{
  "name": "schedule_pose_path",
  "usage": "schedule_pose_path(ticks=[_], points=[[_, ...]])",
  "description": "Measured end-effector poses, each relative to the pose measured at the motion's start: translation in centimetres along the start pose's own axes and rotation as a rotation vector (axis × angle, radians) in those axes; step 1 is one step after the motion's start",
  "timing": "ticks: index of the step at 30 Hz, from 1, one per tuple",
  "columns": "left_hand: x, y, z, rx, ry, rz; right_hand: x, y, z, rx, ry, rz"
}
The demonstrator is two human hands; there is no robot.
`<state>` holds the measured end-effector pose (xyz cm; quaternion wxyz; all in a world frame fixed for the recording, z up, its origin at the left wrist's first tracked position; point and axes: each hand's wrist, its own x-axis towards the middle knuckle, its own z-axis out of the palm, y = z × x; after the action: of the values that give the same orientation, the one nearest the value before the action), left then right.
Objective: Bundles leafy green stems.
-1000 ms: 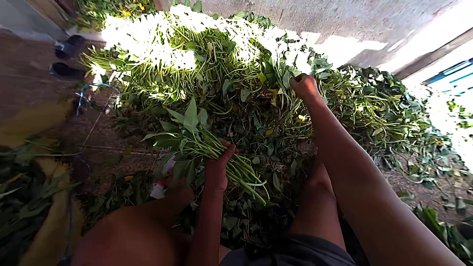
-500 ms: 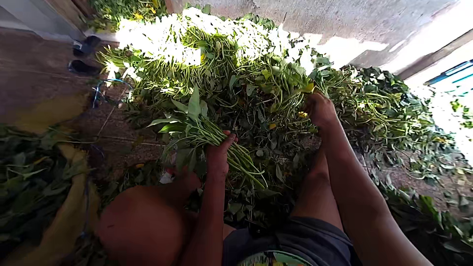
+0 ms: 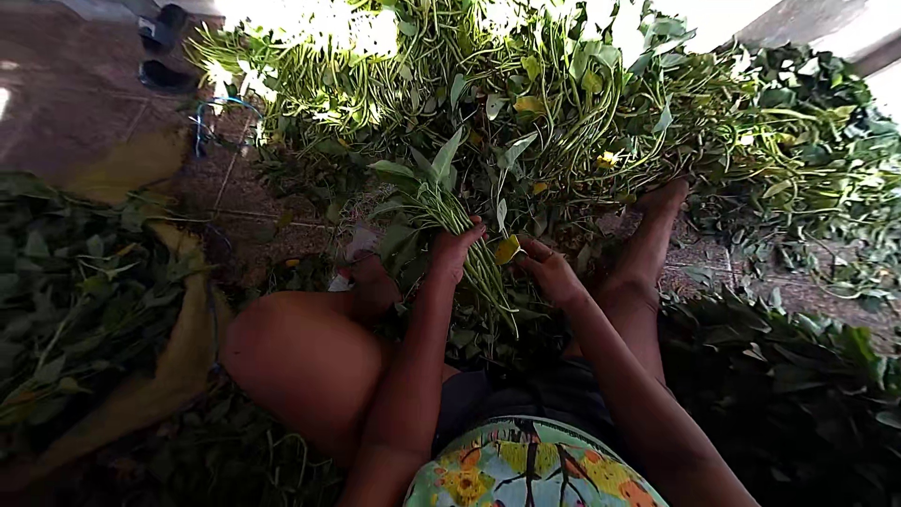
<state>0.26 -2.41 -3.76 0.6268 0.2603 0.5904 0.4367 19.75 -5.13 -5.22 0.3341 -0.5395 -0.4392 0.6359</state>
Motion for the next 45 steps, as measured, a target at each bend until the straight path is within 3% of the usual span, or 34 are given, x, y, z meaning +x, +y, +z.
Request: schedule_pose_path(ticks=[5, 12, 17, 23, 28, 33, 38, 39, 43, 45], points=[[0.4, 0.6, 0.4, 0.124, 0.091, 0.092, -1.5, -1.8, 1.0, -0.362, -0.097, -0.067], [0.3, 0.7, 0.5, 0.091, 0.008, -0.003, -2.2, -1.8, 1.6, -0.714, -0.059, -0.342], [-0.6, 1.7, 0.4, -0.032, -0.105, -0.09, -2.0, -2.4, 2.7, -0.711, -0.002, -0.307], [-0.9, 1.7, 0.1, -0.06, -0.198, -0.023, -0.4, -5.0, 1.8, -0.597, -0.201, -0.093], [-0.4, 2.9, -1.1, -0.257, -0.034, 0.026, -1.4, -5.2, 1.1, -0.736, -0.202, -0.239], [1.1, 4.7, -4.5, -0.386, 0.197, 0.147, -3.5, -2.0, -2.6, -0.877, -0.138, -0.005], [0.0, 4.2, -2.7, -0.255, 0.082, 0.146, -2.9, -0.7, -3.6, -1.057, -0.092, 0.272], [-0.2, 4.1, -2.1, -0.241, 0.061, 0.132, -2.8, -1.0, -3.4, -1.035, -0.067, 0.221], [-1.0, 3.2, 0.1, -0.179, -0.069, 0.095, -2.2, -4.0, 0.0, -0.749, -0.02, -0.276], [-1.1, 2.8, 0.4, -0.174, -0.129, 0.083, -1.7, -4.6, 1.4, -0.614, -0.013, -0.314]])
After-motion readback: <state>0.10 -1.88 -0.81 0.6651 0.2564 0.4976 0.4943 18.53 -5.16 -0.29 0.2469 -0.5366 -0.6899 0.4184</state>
